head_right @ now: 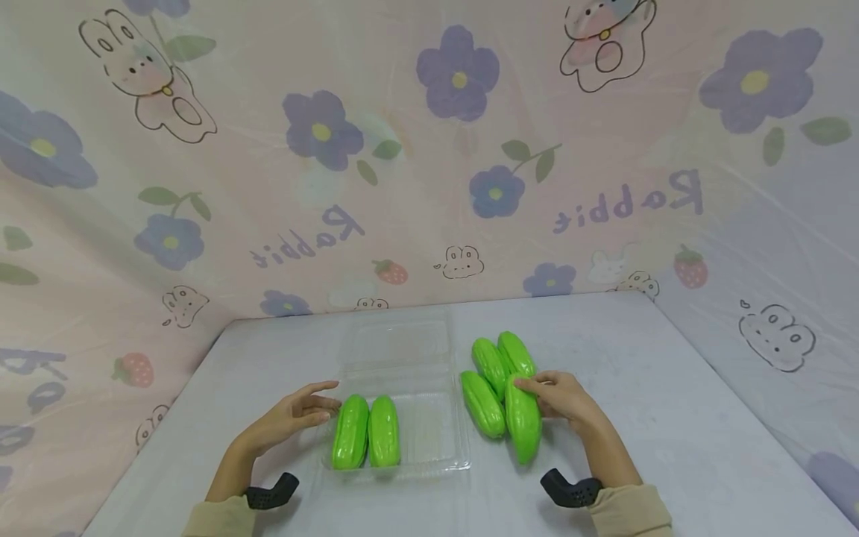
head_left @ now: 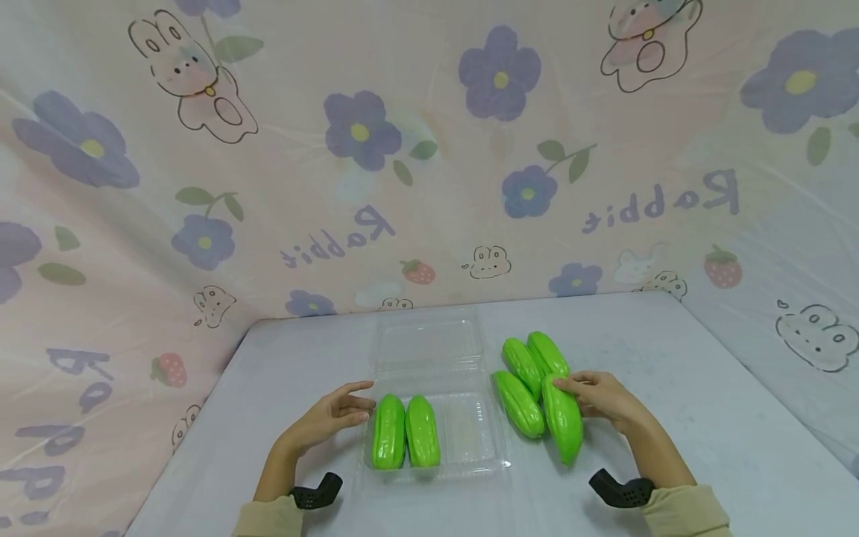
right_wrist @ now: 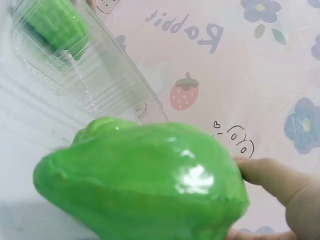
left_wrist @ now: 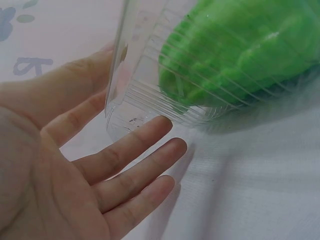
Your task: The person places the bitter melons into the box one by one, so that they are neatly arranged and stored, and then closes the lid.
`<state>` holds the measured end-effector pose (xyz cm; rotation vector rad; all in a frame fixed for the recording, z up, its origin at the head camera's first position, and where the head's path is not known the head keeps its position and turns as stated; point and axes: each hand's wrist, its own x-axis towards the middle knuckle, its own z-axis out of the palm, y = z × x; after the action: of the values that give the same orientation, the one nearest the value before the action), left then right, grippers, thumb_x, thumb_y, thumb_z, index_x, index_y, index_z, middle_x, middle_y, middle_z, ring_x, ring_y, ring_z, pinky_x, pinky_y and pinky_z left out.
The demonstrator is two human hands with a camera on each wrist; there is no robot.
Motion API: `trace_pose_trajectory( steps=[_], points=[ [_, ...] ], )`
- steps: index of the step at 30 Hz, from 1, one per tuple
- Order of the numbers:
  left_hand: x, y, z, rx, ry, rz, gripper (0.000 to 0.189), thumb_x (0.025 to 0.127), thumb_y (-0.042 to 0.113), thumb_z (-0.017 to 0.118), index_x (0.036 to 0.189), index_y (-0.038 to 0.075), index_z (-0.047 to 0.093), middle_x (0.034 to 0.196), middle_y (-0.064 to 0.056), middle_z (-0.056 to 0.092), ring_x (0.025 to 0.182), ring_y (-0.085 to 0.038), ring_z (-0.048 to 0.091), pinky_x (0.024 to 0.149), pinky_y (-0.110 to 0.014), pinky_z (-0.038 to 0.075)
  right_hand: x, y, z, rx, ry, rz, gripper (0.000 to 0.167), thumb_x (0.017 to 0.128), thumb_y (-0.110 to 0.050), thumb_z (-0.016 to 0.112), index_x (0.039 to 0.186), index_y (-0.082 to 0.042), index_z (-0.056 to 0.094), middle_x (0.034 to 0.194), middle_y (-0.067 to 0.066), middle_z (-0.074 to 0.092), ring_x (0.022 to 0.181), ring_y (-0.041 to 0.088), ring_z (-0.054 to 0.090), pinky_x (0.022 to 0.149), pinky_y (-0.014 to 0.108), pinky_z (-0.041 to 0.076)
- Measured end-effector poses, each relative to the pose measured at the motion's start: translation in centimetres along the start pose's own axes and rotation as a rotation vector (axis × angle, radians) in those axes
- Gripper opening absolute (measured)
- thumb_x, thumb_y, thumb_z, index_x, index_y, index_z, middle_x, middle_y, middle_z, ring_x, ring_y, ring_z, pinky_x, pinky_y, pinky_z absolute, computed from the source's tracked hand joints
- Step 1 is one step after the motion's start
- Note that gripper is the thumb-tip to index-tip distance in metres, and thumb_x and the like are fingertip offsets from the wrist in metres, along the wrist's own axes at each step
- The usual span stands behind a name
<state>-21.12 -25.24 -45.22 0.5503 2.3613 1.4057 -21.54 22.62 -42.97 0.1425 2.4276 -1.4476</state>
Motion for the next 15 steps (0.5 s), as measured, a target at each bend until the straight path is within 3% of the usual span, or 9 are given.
trace_pose_trajectory(
  steps=[15],
  points=[
    [-0.05, 0.19, -0.09, -0.003, -0.005, -0.005, 0.061, 0.097, 0.025, 0.057, 0.150, 0.007, 0.030, 0.137, -0.027, 0.053, 0.126, -0.042, 0.054, 0.101, -0.050, 0.050, -0.72, -0.98, 0.21, 0.007, 0.003, -0.019, 0.070, 0.094, -0.043, 0.058, 0.132, 0.014, 0.044, 0.118, 0.021, 0.060, 0.092, 0.016, 0.063, 0.078, 0.030, 0.057]
  ],
)
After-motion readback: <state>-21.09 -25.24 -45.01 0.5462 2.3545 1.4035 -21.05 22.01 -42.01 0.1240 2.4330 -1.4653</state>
